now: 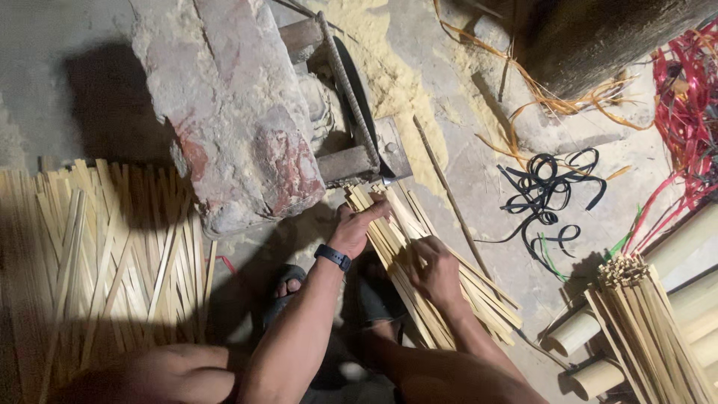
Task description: The person sits on the floor and pulls thin bamboo strips one at a time through a fixed mounted blade, shaving them into uniform slats, and sets the finished strips into a growing pile beside them.
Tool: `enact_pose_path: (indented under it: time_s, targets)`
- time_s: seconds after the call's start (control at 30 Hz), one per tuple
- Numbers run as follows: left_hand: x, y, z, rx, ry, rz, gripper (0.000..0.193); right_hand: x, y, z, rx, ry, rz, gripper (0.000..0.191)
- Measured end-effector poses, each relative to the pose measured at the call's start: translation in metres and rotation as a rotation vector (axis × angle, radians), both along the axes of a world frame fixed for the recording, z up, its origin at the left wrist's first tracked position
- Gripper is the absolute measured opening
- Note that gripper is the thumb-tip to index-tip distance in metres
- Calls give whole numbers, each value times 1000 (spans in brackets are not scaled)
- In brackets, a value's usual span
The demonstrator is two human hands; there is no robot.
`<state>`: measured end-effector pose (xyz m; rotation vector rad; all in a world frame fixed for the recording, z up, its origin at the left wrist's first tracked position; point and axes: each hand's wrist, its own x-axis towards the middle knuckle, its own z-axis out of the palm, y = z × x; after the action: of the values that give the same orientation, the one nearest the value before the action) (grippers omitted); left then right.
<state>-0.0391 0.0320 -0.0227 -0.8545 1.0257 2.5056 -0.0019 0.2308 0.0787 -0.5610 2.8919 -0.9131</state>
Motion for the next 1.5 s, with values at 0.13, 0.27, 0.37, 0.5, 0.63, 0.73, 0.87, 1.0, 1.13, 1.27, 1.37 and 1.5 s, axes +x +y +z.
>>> enact_pose_path:
  time_s: [0.13, 0.27, 0.37, 0.5, 0.63, 0.73, 0.87, 1.0, 1.13, 1.27, 1.37, 1.5]
  targets:
    - [2, -4, -10, 23, 130, -29, 67, -21, -10, -7, -125, 77, -69, 19]
    - [4, -7, -23, -28, 188, -95, 99, -52, -49, 5, -118, 180, -95, 18]
    - [6, -5, -28, -348, -190, -198, 133, -67, -65, 17, -132, 164, -87, 20]
    - [9, 1, -27, -260, -55, -157, 146, -58, -48, 28, -83, 113, -44, 18]
    - [9, 5, -18, -203, -8, -255, 159, -23, -15, 31, 18, 329, -3, 26]
    - [8, 7, -7, -162, 115, -319, 126, -7, -10, 22, -112, 230, 10, 33]
    - [8, 8, 5, -153, 149, -251, 100, -5, -11, 16, -198, 19, -77, 26]
    - [11, 10, -1, -283, 47, -136, 90, -19, -22, 19, -139, 138, -153, 17]
    - [13, 13, -22, -131, 90, -161, 86, -41, -46, 21, -122, 199, -116, 17]
    - [9, 13, -29, -214, -31, -96, 106, -64, -70, 19, -148, 209, -95, 19]
    - [6, 11, -27, -218, -149, -138, 128, -63, -65, 23, -161, 174, -95, 19]
    - [7, 6, -8, -222, -27, -189, 104, -37, -25, 37, -121, 93, -87, 14]
